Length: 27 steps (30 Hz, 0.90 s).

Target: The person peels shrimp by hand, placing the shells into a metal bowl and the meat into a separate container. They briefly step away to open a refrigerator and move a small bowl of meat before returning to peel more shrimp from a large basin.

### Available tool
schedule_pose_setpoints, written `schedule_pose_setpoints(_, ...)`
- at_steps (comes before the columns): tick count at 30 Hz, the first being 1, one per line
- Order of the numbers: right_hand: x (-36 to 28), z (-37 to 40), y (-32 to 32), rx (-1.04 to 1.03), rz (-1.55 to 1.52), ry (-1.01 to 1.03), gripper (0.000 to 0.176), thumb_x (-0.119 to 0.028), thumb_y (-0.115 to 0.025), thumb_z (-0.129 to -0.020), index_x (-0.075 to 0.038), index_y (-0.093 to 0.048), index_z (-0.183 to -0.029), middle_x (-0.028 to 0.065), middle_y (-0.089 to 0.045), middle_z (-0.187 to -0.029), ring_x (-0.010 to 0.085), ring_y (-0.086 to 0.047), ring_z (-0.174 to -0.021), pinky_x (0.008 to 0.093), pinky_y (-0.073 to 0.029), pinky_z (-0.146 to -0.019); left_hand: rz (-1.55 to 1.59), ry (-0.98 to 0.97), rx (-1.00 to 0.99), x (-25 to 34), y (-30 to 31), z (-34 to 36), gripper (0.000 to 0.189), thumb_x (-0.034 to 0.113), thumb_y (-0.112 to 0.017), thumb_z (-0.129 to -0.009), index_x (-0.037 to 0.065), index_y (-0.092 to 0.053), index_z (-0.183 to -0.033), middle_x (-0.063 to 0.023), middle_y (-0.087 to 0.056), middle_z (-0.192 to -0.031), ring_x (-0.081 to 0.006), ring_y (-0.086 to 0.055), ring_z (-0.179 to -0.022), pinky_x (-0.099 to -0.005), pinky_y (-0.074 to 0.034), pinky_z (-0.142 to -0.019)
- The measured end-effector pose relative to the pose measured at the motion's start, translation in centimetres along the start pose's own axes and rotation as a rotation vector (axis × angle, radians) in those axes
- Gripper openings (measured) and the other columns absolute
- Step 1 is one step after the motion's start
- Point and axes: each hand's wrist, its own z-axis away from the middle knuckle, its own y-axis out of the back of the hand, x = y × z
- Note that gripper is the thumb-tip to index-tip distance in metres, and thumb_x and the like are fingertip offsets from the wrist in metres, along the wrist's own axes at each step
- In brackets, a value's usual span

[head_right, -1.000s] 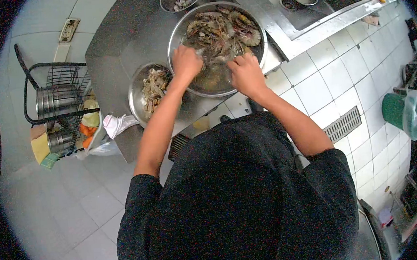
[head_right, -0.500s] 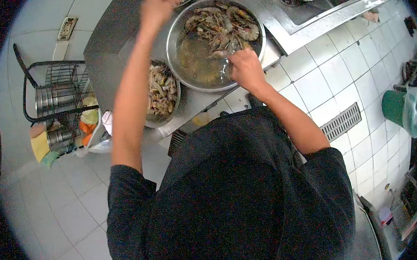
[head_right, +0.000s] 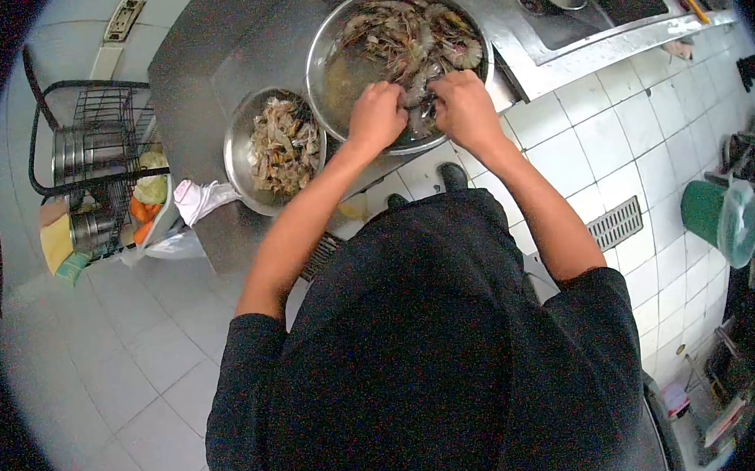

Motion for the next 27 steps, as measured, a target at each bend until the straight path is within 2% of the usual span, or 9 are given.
schedule_pose_setpoints(3, -1.0, 0.3, -1.3, -0.089, -0.012, -0.081, 0.015, -0.012, -0.062, -0.076, 0.002, -0.069, -0.078, 0.0215, -0.064, -0.081, 0.0396, -0.059, -0.082, 0.0466, -0.047, -0.079, 0.126, 0.048, 0.081, -0.4, 0.4, 0.6, 0.029, 0.014, -0.072, -0.067, 0.002, -0.064, -0.092, -0.0163, -0.062, -0.092, -0.0342, -0.058, -0.093, -0.041, -0.048, -0.081)
schedule_pose_setpoints(6, -2.7, 0.3, -2.4, -0.321, -0.076, -0.308, 0.024, -0.019, -0.06, -0.082, 0.003, -0.068, -0.078, 0.0249, -0.065, -0.082, 0.0426, -0.061, -0.081, 0.0493, -0.048, -0.078, 0.26, 0.166, 0.101, -0.2, 0.9, 1.2, 0.03, 0.014, -0.073, -0.068, 0.002, -0.065, -0.095, -0.0154, -0.063, -0.089, -0.0312, -0.061, -0.086, -0.0377, -0.049, -0.077)
schedule_pose_setpoints(7, -2.8, 0.4, -2.8, -0.291, -0.196, -0.366, 0.03, -0.025, -0.059, -0.085, 0.004, -0.067, -0.084, 0.0264, -0.064, -0.083, 0.0433, -0.062, -0.082, 0.0501, -0.048, -0.076, 0.33, 0.219, 0.109, -0.1, 1.0, 1.5, 0.032, 0.013, -0.073, -0.068, 0.002, -0.065, -0.097, -0.0148, -0.063, -0.088, -0.0294, -0.062, -0.084, -0.0364, -0.049, -0.076)
schedule_pose_setpoints(9, -3.5, 0.1, -3.2, -0.188, -0.321, -0.403, 0.03, -0.025, -0.06, -0.084, 0.003, -0.067, -0.089, 0.0266, -0.064, -0.083, 0.0435, -0.062, -0.083, 0.0493, -0.048, -0.076, 0.463, 0.397, 0.014, 1.0, 2.6, 2.0, 0.032, 0.005, -0.069, -0.071, -0.001, -0.065, -0.102, -0.0125, -0.065, -0.092, -0.0189, -0.064, -0.084, -0.0304, -0.05, -0.074)
schedule_pose_setpoints(14, -3.4, -0.1, -4.7, -0.036, -0.285, -0.392, 0.032, -0.02, -0.069, -0.077, 0.004, -0.067, -0.099, 0.0259, -0.066, -0.087, 0.0408, -0.064, -0.086, 0.0467, -0.049, -0.079, 1.012, 0.398, 0.121, 1.6, 1.6, 3.2, 0.034, -0.003, -0.063, -0.077, -0.007, -0.061, -0.11, -0.0169, -0.067, -0.096, -0.0193, -0.066, -0.086, -0.0271, -0.051, -0.076)
schedule_pose_setpoints(18, -3.8, -1.4, -2.9, -0.201, -0.307, -0.445, 0.044, -0.021, -0.074, -0.073, 0.004, -0.066, -0.108, 0.027, -0.065, -0.099, 0.0399, -0.064, -0.092, 0.0422, -0.051, -0.08, 1.301, 0.526, 0.176, 1.5, 3.3, 3.0, 0.035, -0.004, -0.062, -0.082, -0.01, -0.055, -0.116, -0.0155, -0.067, -0.101, -0.0172, -0.065, -0.085, -0.0249, -0.051, -0.074)
schedule_pose_setpoints(22, -3.0, -2.1, -3.1, -0.332, -0.408, -0.357, 0.052, -0.016, -0.075, -0.069, 0.005, -0.062, -0.115, 0.0194, -0.067, -0.084, 0.0274, -0.066, -0.077, 0.0352, -0.051, -0.072, 1.373, 0.67, 0.112, 1.4, 5.2, 2.6, 0.048, 0.0, -0.061, -0.086, -0.005, -0.042, -0.13, -0.0155, -0.062, -0.105, -0.0195, -0.062, -0.09, -0.0299, -0.053, -0.078)
schedule_pose_setpoints(23, -2.7, -2.0, -3.0, -0.352, -0.561, -0.393, 0.057, -0.012, -0.072, -0.069, 0.005, -0.057, -0.121, 0.0132, -0.063, -0.078, 0.0171, -0.06, -0.073, 0.03, -0.048, -0.069, 1.424, 0.666, 0.107, 0.6, 4.8, 2.5, 0.051, -0.002, -0.061, -0.085, -0.005, -0.04, -0.131, -0.0152, -0.059, -0.105, -0.0205, -0.061, -0.09, -0.0298, -0.054, -0.078)
schedule_pose_setpoints(27, -2.2, -2.3, -3.1, -0.432, -0.606, -0.336, 0.064, -0.003, -0.068, -0.069, 0.004, -0.05, -0.13, 0.0091, -0.066, -0.088, 0.0144, -0.059, -0.082, 0.0277, -0.047, -0.075, 1.617, 0.695, 0.166, 0.0, 4.7, 2.3, 0.052, -0.007, -0.061, -0.081, -0.006, -0.042, -0.13, -0.0142, -0.055, -0.101, -0.0202, -0.061, -0.087, -0.0293, -0.055, -0.078)
